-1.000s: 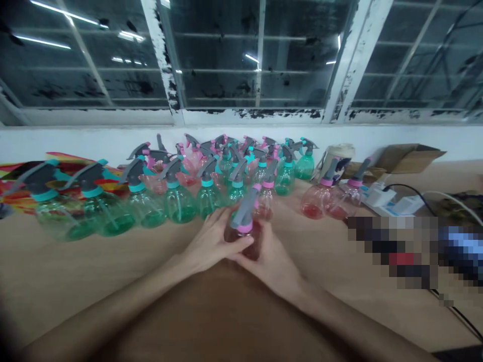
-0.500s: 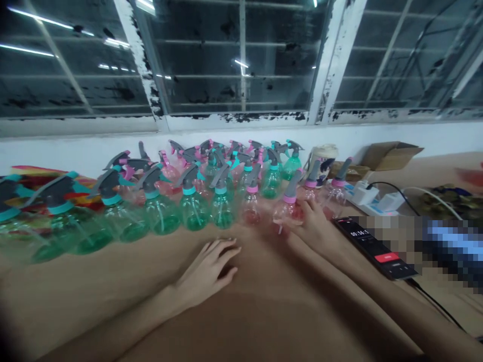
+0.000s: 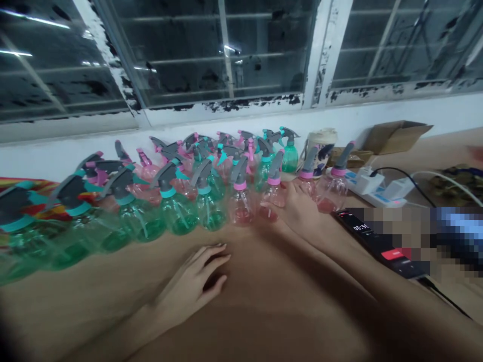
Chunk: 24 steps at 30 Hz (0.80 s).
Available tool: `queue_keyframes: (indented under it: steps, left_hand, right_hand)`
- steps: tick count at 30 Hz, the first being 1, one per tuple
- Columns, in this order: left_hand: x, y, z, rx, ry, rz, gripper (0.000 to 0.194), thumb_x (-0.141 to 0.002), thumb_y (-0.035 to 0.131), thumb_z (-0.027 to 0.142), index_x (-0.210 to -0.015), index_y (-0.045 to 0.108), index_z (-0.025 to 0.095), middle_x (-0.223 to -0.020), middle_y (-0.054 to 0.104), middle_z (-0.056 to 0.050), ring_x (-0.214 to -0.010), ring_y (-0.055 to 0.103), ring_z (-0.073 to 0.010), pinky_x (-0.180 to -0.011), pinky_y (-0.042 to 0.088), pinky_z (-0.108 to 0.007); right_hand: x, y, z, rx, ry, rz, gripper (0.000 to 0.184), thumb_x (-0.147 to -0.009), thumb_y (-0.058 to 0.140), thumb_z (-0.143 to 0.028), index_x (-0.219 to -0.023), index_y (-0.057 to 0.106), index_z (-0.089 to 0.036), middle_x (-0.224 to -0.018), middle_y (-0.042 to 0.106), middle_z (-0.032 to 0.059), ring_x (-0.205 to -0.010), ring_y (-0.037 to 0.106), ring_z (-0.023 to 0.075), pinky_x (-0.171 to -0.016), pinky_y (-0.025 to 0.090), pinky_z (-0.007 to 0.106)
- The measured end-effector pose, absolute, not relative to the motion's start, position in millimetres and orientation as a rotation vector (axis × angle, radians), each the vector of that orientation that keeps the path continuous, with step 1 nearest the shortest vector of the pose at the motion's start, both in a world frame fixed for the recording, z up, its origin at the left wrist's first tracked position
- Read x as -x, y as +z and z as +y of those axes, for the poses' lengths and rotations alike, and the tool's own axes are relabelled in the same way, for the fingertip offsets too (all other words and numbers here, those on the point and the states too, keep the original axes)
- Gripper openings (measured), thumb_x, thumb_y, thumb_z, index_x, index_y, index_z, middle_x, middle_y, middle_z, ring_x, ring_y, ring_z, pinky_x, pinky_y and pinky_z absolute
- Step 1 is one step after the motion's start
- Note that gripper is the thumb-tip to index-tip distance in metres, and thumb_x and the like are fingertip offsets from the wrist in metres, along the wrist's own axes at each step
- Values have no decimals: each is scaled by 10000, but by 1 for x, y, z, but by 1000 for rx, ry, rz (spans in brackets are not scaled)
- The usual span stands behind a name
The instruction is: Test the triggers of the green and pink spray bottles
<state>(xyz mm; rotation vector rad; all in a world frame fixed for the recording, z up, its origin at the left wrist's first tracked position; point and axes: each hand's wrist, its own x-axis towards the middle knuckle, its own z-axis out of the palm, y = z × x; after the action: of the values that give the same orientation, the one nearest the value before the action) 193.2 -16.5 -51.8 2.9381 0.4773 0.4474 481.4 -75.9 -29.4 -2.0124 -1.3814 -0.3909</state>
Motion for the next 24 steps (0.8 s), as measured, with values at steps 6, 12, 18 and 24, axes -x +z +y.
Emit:
queue_keyframes:
  steps: [6, 12, 18, 24]
  left_hand:
    - [-193, -50, -16, -2954, 430, 504, 333, -848, 503, 231, -1181, 496, 216, -1244, 533, -74, -1161, 483, -242, -966, 435, -438]
    - [-194, -51, -13, -2959, 481, 513, 337, -829, 518, 230, -1165, 506, 230, -1232, 554, -59, -1126, 523, -249, -937, 467, -444]
    - [-193, -51, -12, -2977, 452, 506, 332, -829, 515, 234, -1161, 495, 224, -1235, 549, -60, -1127, 524, -250, -933, 471, -455]
    - [-194, -52, -12, -2987, 462, 516, 340, -826, 515, 224, -1165, 488, 227, -1233, 552, -58, -1116, 538, -247, -916, 486, -446]
  right_hand:
    - [-475, -25, -83, 1978, -415, -1359, 683, -722, 514, -641, -1208, 456, -166, -1140, 567, 171, -1051, 518, 348, -781, 451, 503]
    - [-504, -16, -113, 1998, -491, -1156, 503, -773, 482, -591, -1083, 538, -200, -965, 631, 131, -754, 609, 277, -635, 464, 415]
    - [-531, -15, -114, 2229, -428, -1056, 572, -770, 450, -618, -1108, 547, -167, -1006, 648, 197, -848, 609, 384, -602, 423, 428]
    - [-535, -19, -97, 2271, -439, -1099, 490, -756, 457, -613, -1004, 604, -217, -930, 668, 151, -793, 625, 366, -546, 416, 406]
